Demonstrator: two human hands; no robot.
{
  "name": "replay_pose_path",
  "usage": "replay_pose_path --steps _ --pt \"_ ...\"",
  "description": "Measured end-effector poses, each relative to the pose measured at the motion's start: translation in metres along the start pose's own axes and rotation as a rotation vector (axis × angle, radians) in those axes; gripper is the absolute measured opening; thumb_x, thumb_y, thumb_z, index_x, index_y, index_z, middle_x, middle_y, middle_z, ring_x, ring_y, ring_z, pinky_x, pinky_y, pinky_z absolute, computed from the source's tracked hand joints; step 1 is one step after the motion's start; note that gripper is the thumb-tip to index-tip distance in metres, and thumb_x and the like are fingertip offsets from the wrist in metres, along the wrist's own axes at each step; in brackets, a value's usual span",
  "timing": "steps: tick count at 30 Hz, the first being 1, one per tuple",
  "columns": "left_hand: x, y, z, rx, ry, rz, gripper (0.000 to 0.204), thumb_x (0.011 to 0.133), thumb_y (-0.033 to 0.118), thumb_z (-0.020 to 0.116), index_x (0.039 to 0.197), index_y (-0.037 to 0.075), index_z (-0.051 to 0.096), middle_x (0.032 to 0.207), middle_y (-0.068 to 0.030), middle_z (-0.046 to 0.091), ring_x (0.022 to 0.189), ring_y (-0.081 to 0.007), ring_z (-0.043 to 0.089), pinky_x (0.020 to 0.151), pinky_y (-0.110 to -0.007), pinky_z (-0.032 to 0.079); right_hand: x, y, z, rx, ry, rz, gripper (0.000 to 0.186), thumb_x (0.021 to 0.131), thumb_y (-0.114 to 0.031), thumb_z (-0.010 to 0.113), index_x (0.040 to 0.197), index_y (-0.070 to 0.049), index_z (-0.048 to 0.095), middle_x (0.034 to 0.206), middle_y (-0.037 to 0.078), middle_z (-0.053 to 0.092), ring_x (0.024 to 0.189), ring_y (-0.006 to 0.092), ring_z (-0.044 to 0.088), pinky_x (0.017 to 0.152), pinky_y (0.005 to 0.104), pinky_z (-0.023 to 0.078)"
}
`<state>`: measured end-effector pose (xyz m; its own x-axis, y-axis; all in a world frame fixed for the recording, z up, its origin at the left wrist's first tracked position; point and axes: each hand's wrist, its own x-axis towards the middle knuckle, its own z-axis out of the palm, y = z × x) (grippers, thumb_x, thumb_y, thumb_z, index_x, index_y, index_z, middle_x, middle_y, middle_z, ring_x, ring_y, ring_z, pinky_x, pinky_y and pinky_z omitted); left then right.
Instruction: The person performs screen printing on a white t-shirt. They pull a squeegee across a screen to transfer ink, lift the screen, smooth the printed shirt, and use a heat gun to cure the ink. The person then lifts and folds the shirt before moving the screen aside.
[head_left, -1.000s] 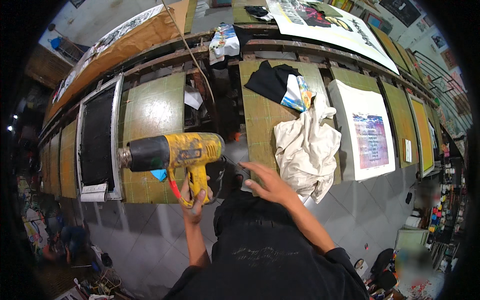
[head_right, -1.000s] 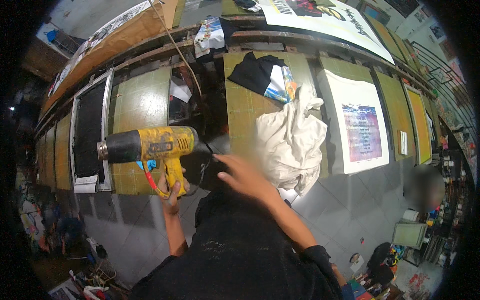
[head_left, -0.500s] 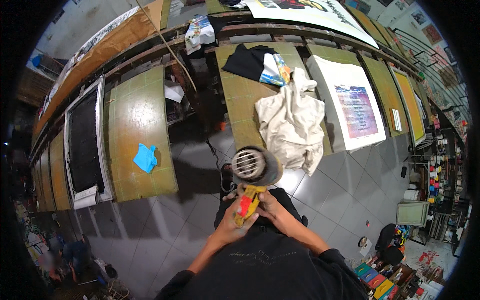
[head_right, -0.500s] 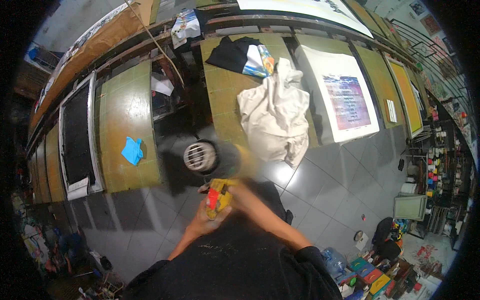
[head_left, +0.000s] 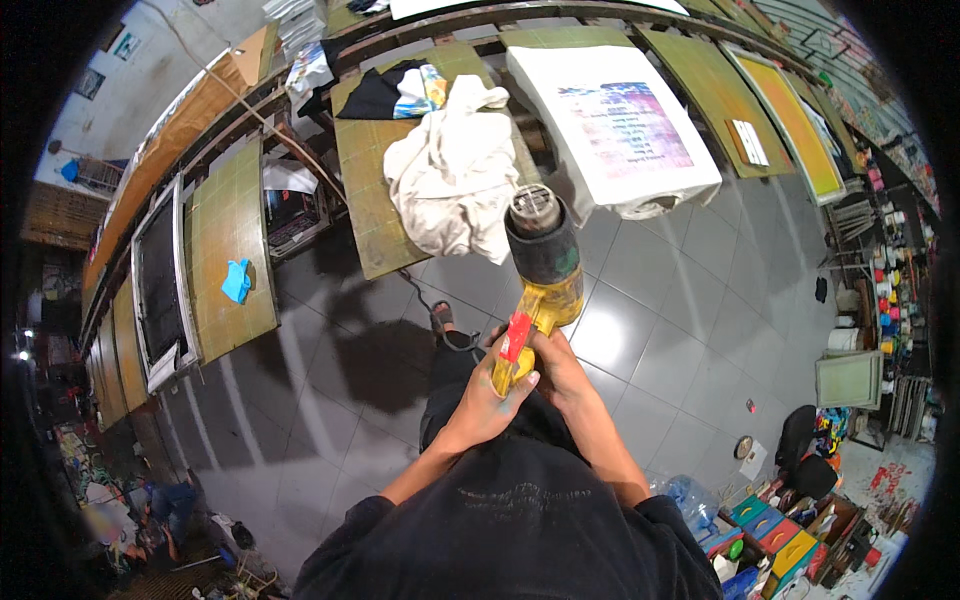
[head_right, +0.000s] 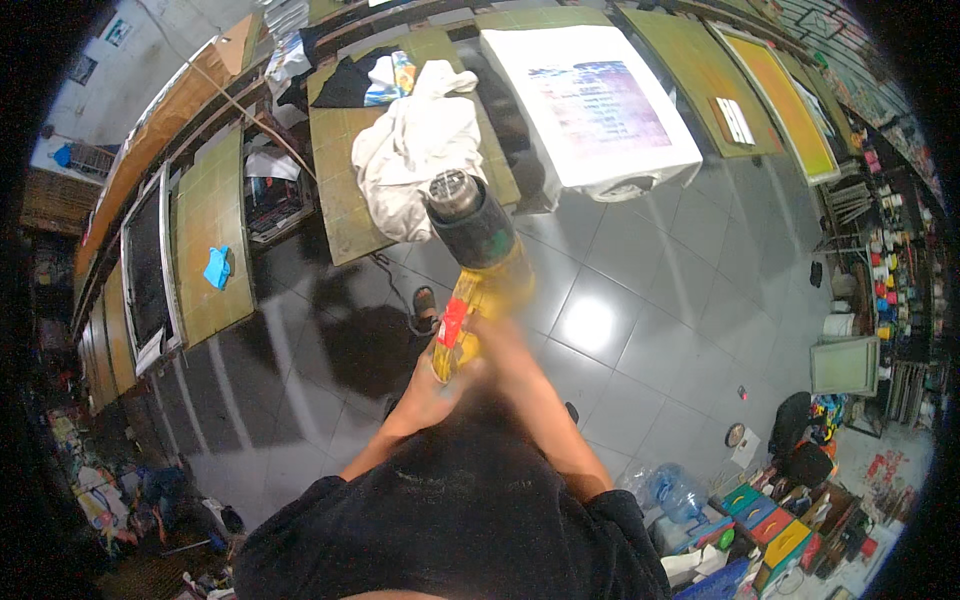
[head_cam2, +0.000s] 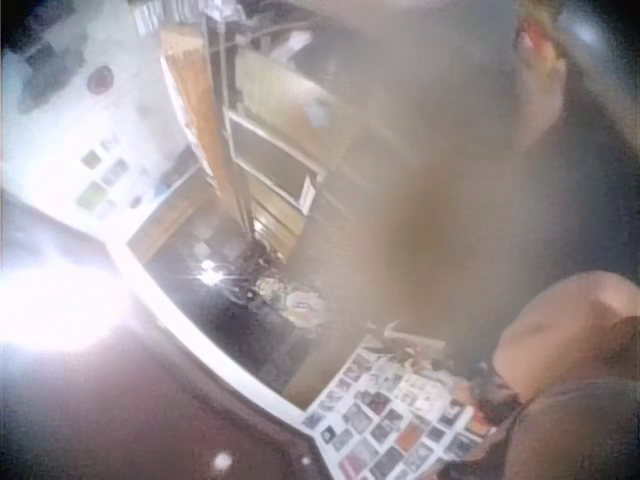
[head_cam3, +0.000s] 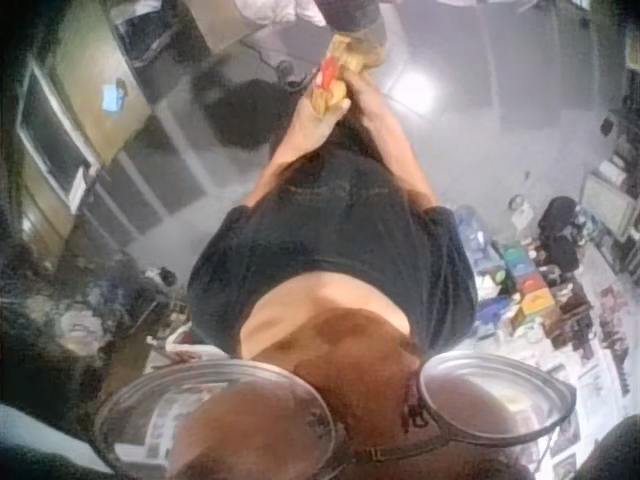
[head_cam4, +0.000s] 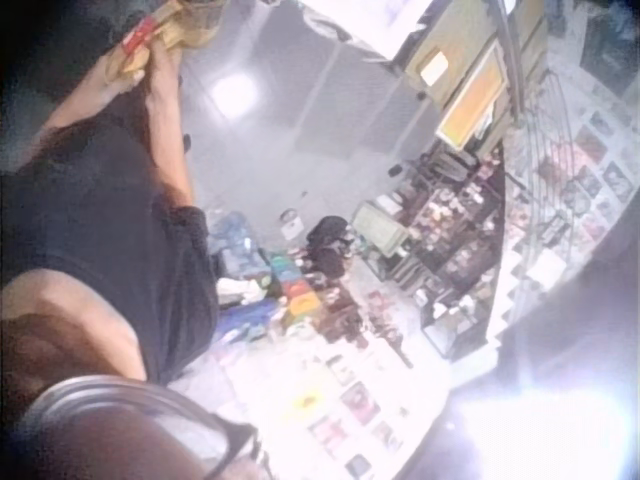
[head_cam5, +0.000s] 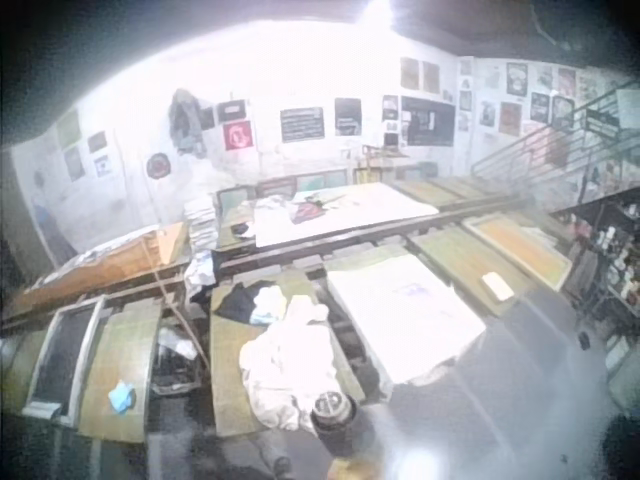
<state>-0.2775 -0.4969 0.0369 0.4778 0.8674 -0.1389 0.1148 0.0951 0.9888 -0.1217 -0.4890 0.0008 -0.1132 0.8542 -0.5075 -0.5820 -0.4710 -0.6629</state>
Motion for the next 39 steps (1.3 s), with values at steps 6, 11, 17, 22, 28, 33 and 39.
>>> replay_pose_path --steps 6,11,17,22,28,33,39 --pt "0.011 0.01 0.048 -0.138 -0.118 -0.215 0.041 0.098 0.009 0.067 0.134 -0.003 0.053 0.126 -0.0141 0.059 0.119 -0.0245 0.057 0.104 -0.038 0.045 -0.027 -0.015 -0.045 0.024 -0.018 -0.075 0.034 0.098 -0.011 0.057 0.13 0.001 0.054 0.12 0.019 0.07 0.107 0.0278 0.072 0.092 0.0415 0.062" --pt "0.038 0.007 0.074 0.072 -0.125 0.038 0.042 0.097 0.009 0.068 0.134 -0.003 0.052 0.127 -0.0156 0.057 0.119 -0.0278 0.057 0.105 -0.039 0.045 -0.022 -0.023 -0.074 0.094 0.019 -0.075 0.035 0.099 -0.008 0.053 0.133 0.003 0.051 0.124 0.021 0.069 0.11 0.0315 0.072 0.094 0.044 0.063" --pt "0.093 -0.01 0.085 0.198 -0.138 0.168 0.05 0.096 0.009 0.069 0.14 -0.002 0.046 0.127 -0.0183 0.056 0.121 -0.0323 0.056 0.106 -0.042 0.044 0.001 -0.063 -0.089 0.147 -0.002 -0.123 0.034 0.103 -0.01 0.05 0.135 0.003 0.05 0.124 0.024 0.068 0.115 0.0335 0.07 0.098 0.047 0.061" --pt "0.154 -0.013 0.089 0.119 -0.181 0.149 0.051 0.096 0.008 0.068 0.139 -0.001 0.044 0.123 -0.0171 0.055 0.117 -0.0315 0.057 0.103 -0.042 0.046 0.036 -0.106 -0.1 0.137 0.033 -0.098 0.032 0.107 -0.016 0.045 0.132 0.003 0.052 0.126 0.029 0.067 0.115 0.0363 0.07 0.097 0.0473 0.061" --pt "0.218 -0.006 0.097 0.078 -0.238 0.129 0.044 0.097 0.01 0.067 0.135 -0.003 0.048 0.124 -0.0209 0.054 0.114 -0.0385 0.059 0.099 -0.045 0.047 0.066 -0.147 -0.113 0.061 0.099 -0.052 0.039 0.112 -0.03 0.038 0.126 0.004 0.053 0.127 0.029 0.066 0.116 0.0407 0.069 0.098 0.0493 0.061" --pt "0.265 -0.016 0.104 0.174 -0.292 0.253 0.037 0.098 0.015 0.066 0.127 -0.005 0.055 0.125 -0.0257 0.054 0.113 -0.0452 0.059 0.096 -0.047 0.048 0.097 -0.159 -0.14 0.042 0.22 -0.144 0.045 0.11 -0.032 0.038 0.12 0.008 0.058 0.119 0.026 0.07 0.11 0.0361 0.072 0.093 0.0422 0.061" --pt "0.322 0.031 0.122 0.256 -0.273 0.018 0.041 0.094 0.027 0.073 0.117 -0.005 0.061 0.098 -0.0276 0.069 0.091 -0.0482 0.067 0.081 -0.052 0.053 0.136 -0.173 -0.204 -0.002 0.329 -0.29 0.046 0.106 -0.029 0.044 0.117 0.012 0.062 0.115 0.022 0.072 0.109 0.0343 0.072 0.096 0.0424 0.059"
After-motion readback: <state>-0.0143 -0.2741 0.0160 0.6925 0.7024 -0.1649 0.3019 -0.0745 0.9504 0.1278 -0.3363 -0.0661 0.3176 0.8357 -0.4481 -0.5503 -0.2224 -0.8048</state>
